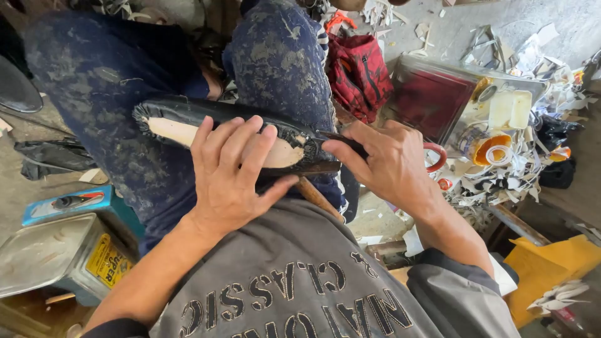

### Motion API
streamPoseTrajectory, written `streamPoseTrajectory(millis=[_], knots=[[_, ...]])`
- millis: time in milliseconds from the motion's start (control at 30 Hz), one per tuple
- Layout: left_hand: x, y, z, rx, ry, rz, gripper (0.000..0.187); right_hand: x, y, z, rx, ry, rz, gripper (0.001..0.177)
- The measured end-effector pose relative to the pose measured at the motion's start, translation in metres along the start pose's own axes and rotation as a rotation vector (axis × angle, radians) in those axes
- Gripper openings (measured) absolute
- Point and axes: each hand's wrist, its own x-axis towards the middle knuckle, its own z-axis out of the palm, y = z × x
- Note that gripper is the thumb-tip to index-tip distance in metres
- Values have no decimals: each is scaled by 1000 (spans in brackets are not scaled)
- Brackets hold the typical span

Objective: The person is lasting a shoe, using pliers to pull the leather upper over the last and a knife to trim excess material.

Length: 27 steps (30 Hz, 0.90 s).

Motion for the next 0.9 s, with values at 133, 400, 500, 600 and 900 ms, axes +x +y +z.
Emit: streamPoseTrajectory(millis=[133,400,500,600,900], knots=[[-10,-6,12,-28,82,30,49,5,-1,-6,17,-18,-29,35],[-6,-9,16,-49,161,93,27,20,2,-23,-187,-98,-144,46],[-8,-9,20,-46,191,106,29,28,7,-28,-242,-132,-246,44],[-9,-10,24,-57,207,117,26,35,13,-29,-288,-187,-305,49],[-15,-10,13,-173,136,47,30,26,-1,-59,-9,-258,-287,42]])
